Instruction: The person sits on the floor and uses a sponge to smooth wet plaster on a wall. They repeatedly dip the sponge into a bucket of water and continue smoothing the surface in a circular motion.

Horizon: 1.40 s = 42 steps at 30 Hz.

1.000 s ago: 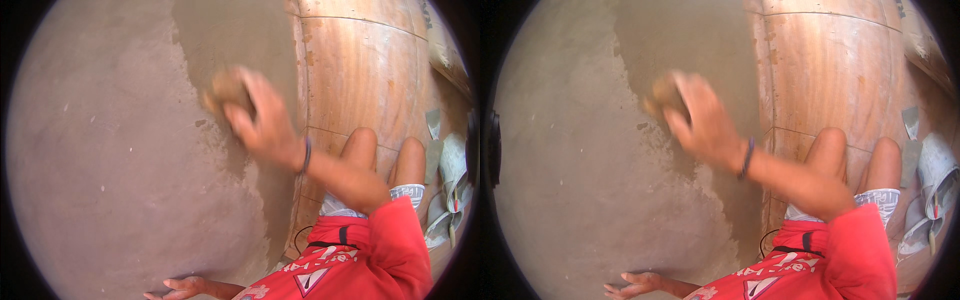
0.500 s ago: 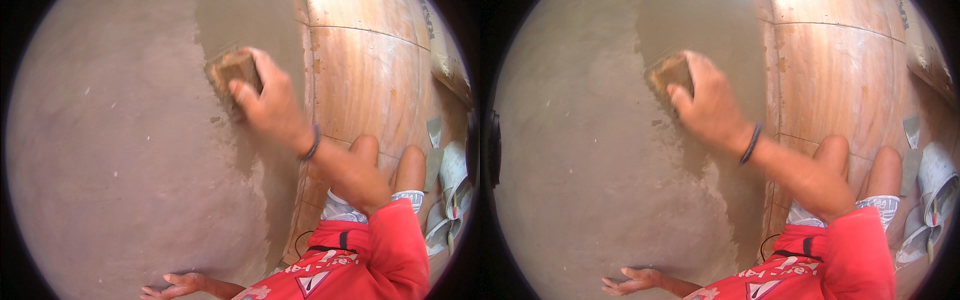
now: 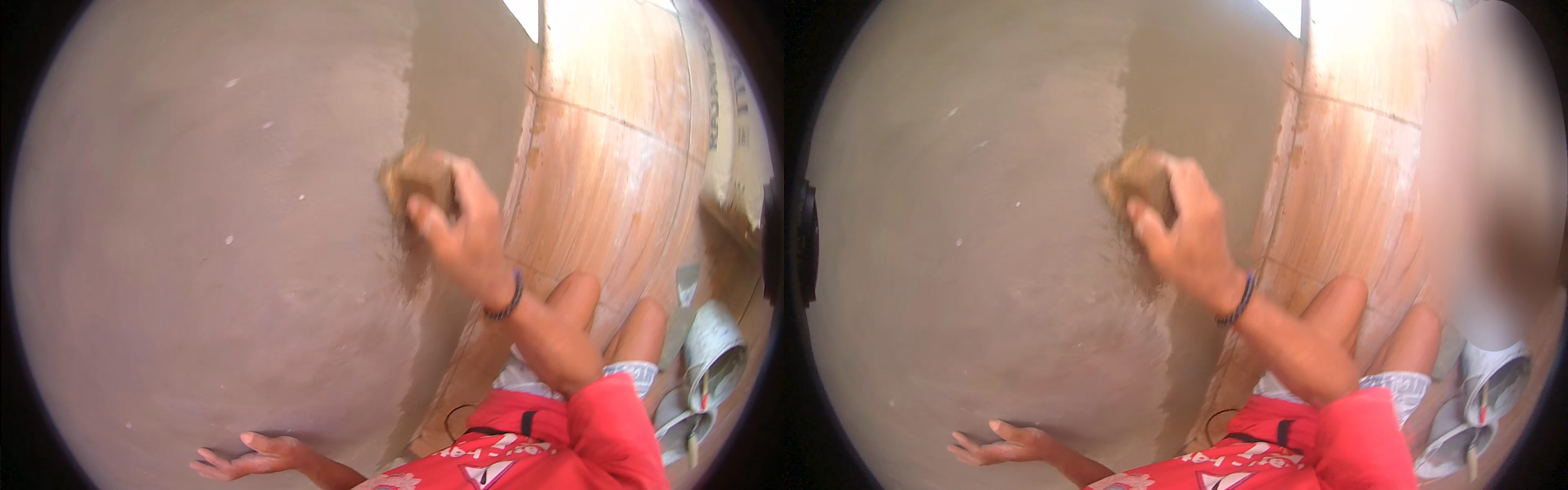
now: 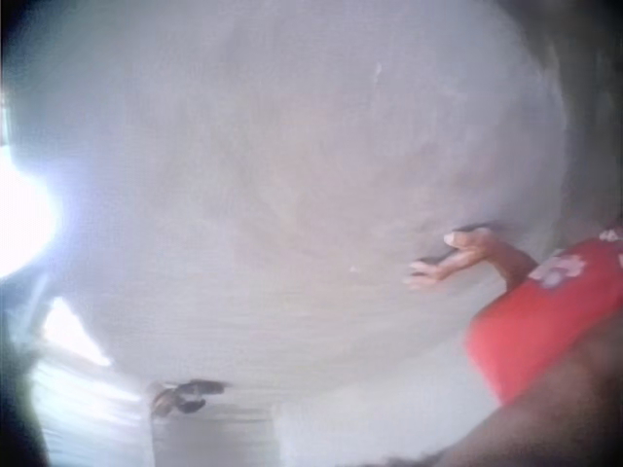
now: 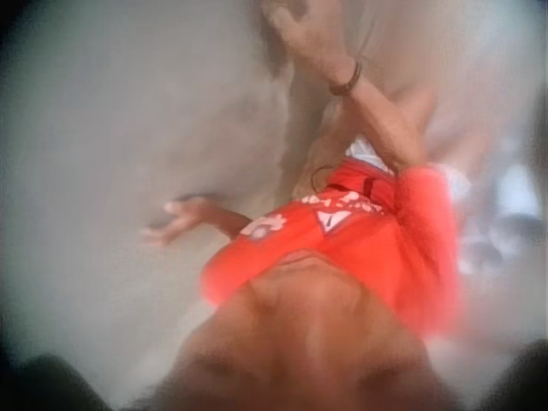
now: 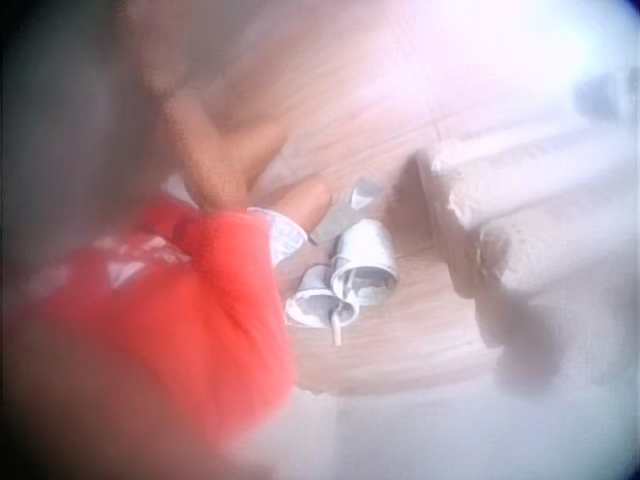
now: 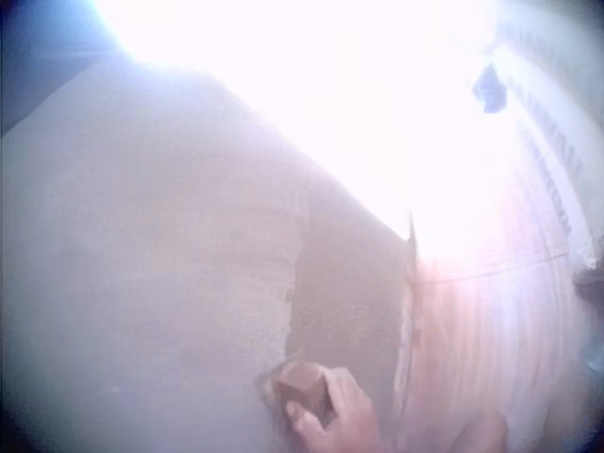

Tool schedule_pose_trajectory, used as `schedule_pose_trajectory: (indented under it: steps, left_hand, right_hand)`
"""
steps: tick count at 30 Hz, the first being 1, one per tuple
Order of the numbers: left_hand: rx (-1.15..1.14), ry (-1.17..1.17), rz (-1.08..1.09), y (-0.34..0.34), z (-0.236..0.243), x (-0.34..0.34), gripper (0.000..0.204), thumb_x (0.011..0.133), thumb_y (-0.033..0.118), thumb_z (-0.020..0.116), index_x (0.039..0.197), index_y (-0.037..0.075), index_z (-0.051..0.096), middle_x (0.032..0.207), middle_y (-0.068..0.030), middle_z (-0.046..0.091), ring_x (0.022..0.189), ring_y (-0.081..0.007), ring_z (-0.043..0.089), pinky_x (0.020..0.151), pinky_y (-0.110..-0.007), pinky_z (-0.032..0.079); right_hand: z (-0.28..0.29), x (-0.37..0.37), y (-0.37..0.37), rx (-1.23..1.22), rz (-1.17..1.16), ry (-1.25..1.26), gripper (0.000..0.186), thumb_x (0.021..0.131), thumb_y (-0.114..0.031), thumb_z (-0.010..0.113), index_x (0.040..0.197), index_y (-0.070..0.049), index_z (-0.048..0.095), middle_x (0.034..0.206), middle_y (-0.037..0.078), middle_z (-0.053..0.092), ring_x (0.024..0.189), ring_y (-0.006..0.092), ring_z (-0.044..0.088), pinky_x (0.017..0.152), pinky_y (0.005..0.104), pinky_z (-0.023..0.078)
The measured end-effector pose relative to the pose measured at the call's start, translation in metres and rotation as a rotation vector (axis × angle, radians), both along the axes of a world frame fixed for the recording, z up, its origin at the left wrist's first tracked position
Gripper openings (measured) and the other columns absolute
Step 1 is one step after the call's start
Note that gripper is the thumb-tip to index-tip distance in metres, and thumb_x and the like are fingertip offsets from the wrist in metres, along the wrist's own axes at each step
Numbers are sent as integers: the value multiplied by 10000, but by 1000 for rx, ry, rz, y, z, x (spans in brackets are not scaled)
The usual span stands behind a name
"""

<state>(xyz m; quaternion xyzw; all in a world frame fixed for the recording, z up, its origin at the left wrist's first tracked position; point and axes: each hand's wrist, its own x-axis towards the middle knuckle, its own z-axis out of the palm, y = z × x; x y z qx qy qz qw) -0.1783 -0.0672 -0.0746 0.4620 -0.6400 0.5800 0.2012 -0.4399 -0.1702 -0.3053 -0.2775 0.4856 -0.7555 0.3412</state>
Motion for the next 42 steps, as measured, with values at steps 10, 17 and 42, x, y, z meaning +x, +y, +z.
schedule_pose_trajectory:
  steps: [10,17,42]
  left_hand:
    - [26,-21,31,6,-3,6,612,965,337,507,1469,7,397,1559,-229,233,1438,-374,251,1159,-551,234]
    - [11,-37,23,9,6,6,609,939,282,512,1468,3,397,1556,-240,243,1445,-383,242,1161,-557,226]
    - [5,-127,-16,11,5,-35,683,1011,487,459,1460,-20,375,1546,-309,238,1417,-473,244,1118,-654,206]
  right_hand:
    - [-16,-17,-2,81,-13,37,479,786,-113,699,1226,37,582,916,171,589,811,341,590,755,405,494]
    - [-18,38,62,-191,269,371,390,849,-120,668,1197,24,568,982,175,587,876,312,599,788,405,490]
    - [-6,11,31,-298,134,265,499,757,-106,667,1225,32,561,1008,230,545,924,405,546,837,481,479]
